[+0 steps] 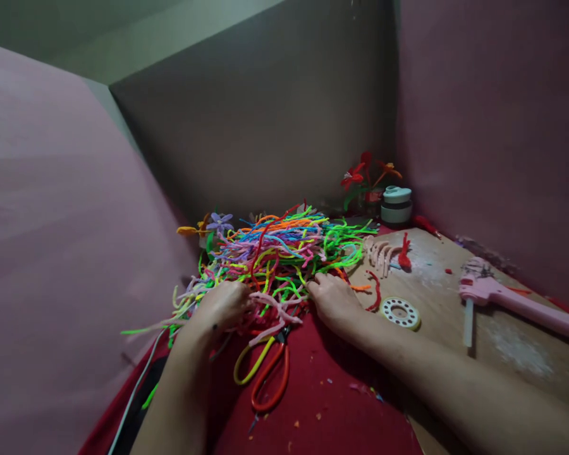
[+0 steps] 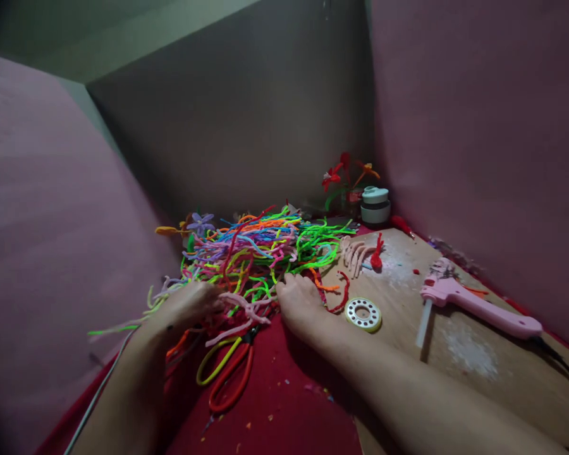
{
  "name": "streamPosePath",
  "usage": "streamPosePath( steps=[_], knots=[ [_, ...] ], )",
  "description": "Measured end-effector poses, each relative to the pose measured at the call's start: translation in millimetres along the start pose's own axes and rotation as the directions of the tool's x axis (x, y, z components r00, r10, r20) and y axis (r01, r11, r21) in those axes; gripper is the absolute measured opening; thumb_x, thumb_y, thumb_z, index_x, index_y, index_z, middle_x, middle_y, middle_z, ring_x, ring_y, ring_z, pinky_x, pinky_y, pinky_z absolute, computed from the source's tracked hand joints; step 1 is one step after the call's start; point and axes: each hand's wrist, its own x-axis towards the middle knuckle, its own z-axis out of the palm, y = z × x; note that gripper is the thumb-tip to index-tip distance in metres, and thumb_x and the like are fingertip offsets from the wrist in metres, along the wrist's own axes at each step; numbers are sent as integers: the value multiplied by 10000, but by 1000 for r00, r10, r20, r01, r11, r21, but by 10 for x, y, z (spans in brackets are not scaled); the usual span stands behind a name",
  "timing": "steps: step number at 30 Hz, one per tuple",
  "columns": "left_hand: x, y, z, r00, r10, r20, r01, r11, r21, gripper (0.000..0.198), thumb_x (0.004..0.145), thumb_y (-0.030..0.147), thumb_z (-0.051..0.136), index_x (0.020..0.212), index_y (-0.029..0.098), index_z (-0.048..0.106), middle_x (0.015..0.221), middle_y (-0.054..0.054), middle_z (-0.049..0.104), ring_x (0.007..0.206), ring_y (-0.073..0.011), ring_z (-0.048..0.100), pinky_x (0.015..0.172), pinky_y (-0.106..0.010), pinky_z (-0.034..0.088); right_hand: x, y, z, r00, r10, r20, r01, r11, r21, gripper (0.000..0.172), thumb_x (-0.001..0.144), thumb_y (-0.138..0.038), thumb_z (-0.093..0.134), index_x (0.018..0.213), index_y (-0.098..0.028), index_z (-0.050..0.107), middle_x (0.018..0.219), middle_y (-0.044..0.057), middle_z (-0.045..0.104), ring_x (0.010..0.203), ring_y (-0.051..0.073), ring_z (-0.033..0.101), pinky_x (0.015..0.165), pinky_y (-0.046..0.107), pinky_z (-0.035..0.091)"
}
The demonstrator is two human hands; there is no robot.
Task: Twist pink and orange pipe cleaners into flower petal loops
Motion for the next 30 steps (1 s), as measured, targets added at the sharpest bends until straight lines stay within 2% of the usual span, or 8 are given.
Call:
streamPosePath(
  steps=[5, 9, 13, 17, 21, 23, 26, 30],
  knots=[
    [-74, 124, -174, 971, 29, -238, -75, 980, -184, 294, 822, 411, 441, 804, 235, 677, 797, -9, 694, 718, -161, 611, 610, -239, 388, -22, 6, 11, 999, -19, -26, 20, 998, 59, 260, 864, -181, 412, 964, -174, 651, 940, 99, 602, 833, 203, 577, 687, 296, 388],
    [202, 158, -111, 850, -164, -500, -14, 943, -332, 274, 780, 365, 525, 961, 214, 666, 919, -25, 708, 829, -168, 630, 733, -243, 433, -41, -2, 26, 997, -42, -63, 50, 990, 132, 279, 884, -218, 407, 1024, -191, 647, 927, 89, 595, 839, 196, 564, 709, 292, 390],
    [464, 151, 60, 806, -234, -543, 14, 926, -378, 236, 744, 297, 550, 902, 181, 683, 849, -43, 716, 778, -179, 637, 709, -250, 449, -70, -47, 33, 985, -123, -119, 145, 968, 205, 330, 905, -364, 417, 1092, -182, 619, 945, 89, 587, 874, 200, 534, 758, 301, 389],
    [429, 148, 130, 742, -267, -615, -14, 911, -412, 266, 801, 248, 442, 910, 187, 677, 880, -31, 715, 816, -162, 635, 754, -237, 446, -83, -72, 60, 941, -297, -161, 323, 931, 172, 526, 797, -541, 537, 1228, -240, 533, 1049, 87, 561, 932, 239, 481, 777, 346, 375],
    [292, 122, 113, 661, -164, -732, -159, 923, -350, 241, 819, 260, 442, 889, 190, 661, 891, -29, 694, 825, -156, 623, 767, -237, 446, -52, -37, 101, 947, -296, -121, 309, 946, 103, 328, 827, -427, 538, 1085, -240, 618, 998, 83, 570, 920, 239, 467, 747, 348, 355],
    [230, 141, 91, 710, -29, -704, -188, 955, -228, 227, 824, 261, 458, 880, 193, 666, 896, -39, 682, 810, -167, 618, 753, -257, 447, -41, -24, 105, 954, -276, -115, 288, 952, 106, 252, 843, -382, 522, 1005, -233, 646, 954, 71, 585, 900, 228, 463, 727, 336, 346],
    [110, 259, 51, 862, 198, -467, -237, 971, -27, 223, 831, 284, 489, 902, 192, 679, 915, -66, 673, 838, -204, 599, 771, -307, 446, -45, -30, 98, 947, -295, -129, 312, 940, 139, 223, 862, -343, 498, 992, -235, 642, 932, 46, 613, 856, 205, 452, 714, 326, 333],
    [-79, 492, 83, 861, 415, -296, -418, 907, 56, 400, 798, 373, 572, 1148, 182, 588, 1092, -89, 632, 1017, -248, 525, 901, -370, 404, -45, -38, 103, 945, -293, -145, 316, 934, 166, 184, 866, -302, 489, 924, -210, 637, 928, 28, 637, 813, 188, 441, 715, 325, 330]
  ],
)
